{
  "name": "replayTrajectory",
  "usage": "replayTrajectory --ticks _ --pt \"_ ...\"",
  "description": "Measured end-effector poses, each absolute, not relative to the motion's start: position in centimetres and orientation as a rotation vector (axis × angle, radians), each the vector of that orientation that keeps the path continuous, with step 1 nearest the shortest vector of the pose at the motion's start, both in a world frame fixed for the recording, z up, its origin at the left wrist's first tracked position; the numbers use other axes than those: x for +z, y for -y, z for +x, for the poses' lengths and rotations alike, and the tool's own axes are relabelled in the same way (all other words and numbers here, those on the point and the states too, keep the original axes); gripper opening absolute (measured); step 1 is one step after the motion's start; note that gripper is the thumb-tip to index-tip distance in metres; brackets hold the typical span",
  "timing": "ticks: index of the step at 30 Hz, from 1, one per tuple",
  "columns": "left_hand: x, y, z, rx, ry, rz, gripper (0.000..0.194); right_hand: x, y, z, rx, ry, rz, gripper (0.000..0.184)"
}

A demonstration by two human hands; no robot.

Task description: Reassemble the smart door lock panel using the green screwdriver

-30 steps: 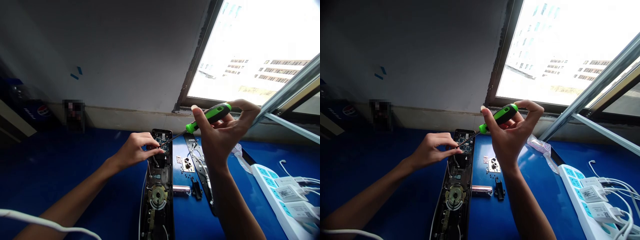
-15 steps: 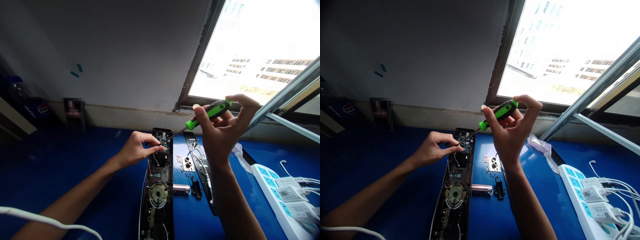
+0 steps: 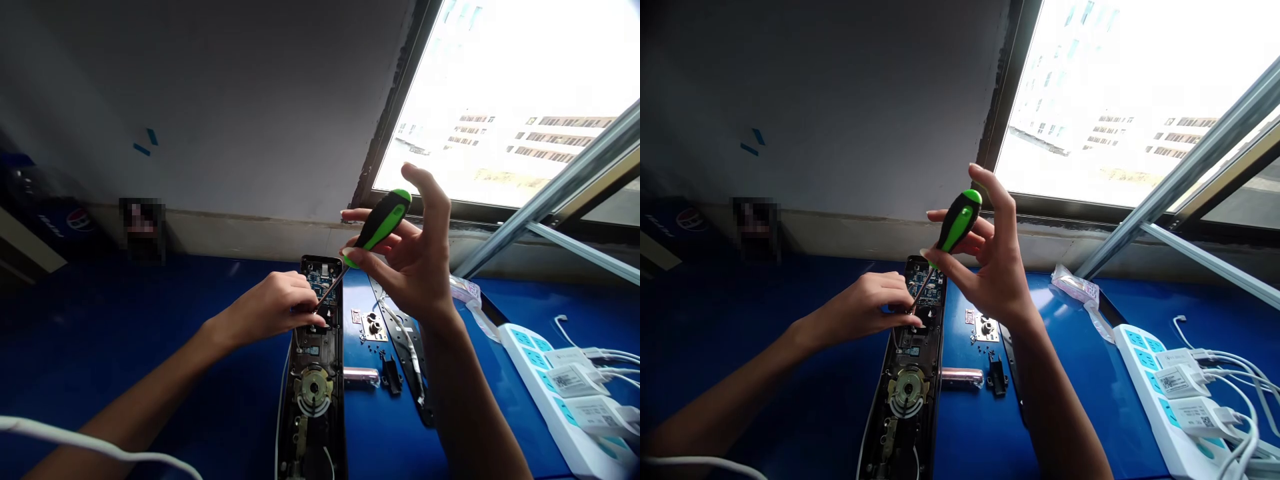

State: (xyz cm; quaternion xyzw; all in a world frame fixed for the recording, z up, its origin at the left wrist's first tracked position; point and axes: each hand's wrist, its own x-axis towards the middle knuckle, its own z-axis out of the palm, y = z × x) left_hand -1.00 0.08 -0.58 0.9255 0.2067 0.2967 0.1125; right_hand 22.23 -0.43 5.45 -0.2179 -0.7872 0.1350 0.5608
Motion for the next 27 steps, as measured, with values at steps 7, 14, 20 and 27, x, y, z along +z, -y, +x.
replayTrajectory --ticks 7,14,20,27 --pt "1.5 -0.4 -2.8 0.838 -0.781 2.585 0.063 5.4 0.6 21.2 0.235 1.764 -0.496 0.073" --pt "2.0 -0.8 -4.1 0.596 -1.014 2.377 0.024 5.3 1.2 19.9 0.183 1.733 -0.502 0.073" --pt "0.9 -0.6 -2.7 0.573 -1.045 2.371 0.026 4.6 1.3 19.1 0.2 1.781 -0.553 0.078" --pt "0.8 -0.5 -2.5 0.581 -1.069 2.36 0.027 4.0 1.1 18.4 0.169 1.791 -0.562 0.075"
